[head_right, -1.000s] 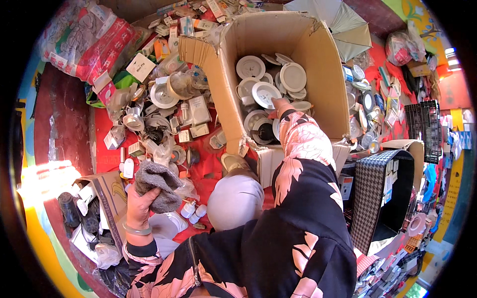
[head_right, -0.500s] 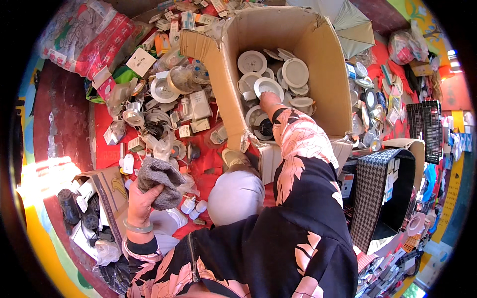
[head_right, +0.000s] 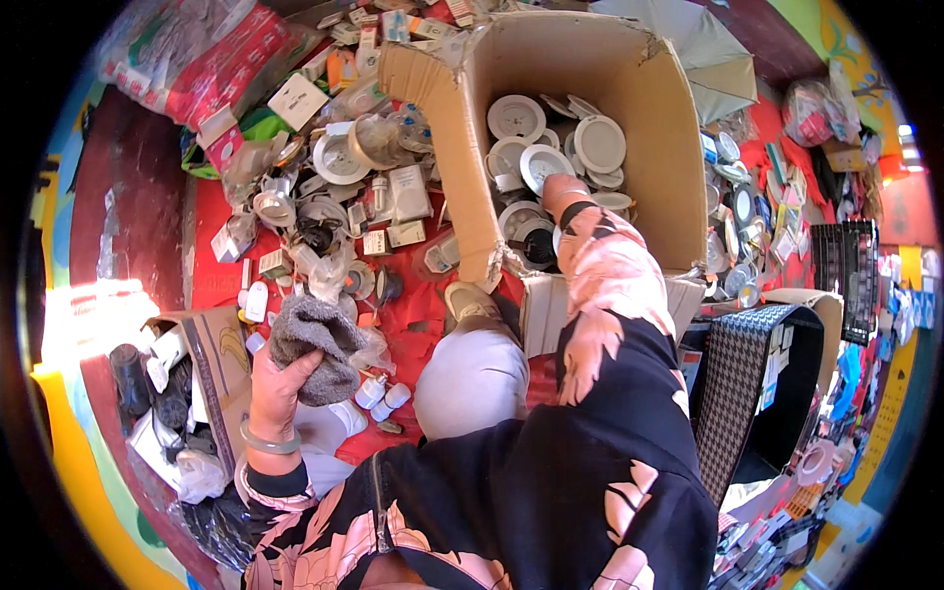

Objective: The person wipes down recessed lighting fixtures with a cloth by hand, handling them one at a time and placing them into a cardboard box.

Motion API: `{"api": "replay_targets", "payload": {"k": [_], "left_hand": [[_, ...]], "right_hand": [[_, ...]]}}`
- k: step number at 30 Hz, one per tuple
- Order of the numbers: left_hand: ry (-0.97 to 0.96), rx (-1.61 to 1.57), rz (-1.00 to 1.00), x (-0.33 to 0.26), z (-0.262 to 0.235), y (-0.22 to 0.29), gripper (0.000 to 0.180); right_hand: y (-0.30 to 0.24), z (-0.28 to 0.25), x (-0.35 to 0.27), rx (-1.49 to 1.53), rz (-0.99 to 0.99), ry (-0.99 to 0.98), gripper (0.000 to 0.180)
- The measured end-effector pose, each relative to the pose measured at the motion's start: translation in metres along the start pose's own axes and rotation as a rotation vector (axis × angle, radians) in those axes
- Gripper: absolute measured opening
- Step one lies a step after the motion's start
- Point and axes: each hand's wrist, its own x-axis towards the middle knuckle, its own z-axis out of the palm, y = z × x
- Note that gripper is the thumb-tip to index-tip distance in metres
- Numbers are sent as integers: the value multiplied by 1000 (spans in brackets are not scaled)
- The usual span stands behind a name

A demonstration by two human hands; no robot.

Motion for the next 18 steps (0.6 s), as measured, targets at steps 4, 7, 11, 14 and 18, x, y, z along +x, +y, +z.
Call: {"api": "replay_targets", "payload": {"k": [4,7,11,14,18], "left_hand": [[79,87,-4,-18,-5,-6,29],[89,-5,14,-33,-5,-19,28],[49,-247,-17,-37,-12,-39,30],[32,-265,-83,-30,-16,-48,30],[-80,-642,-176,-50,-18,-40,28]], "right_hand": [[-18,-87,-31,3,-209,97,35],[-50,-155,-107,493,-411,471,27],[-139,-204,-256,762,-945,302,36],[-205,-164,-324,472,-1360,231,65],[-265,-137,-394,254,-1251,165,94]]}}
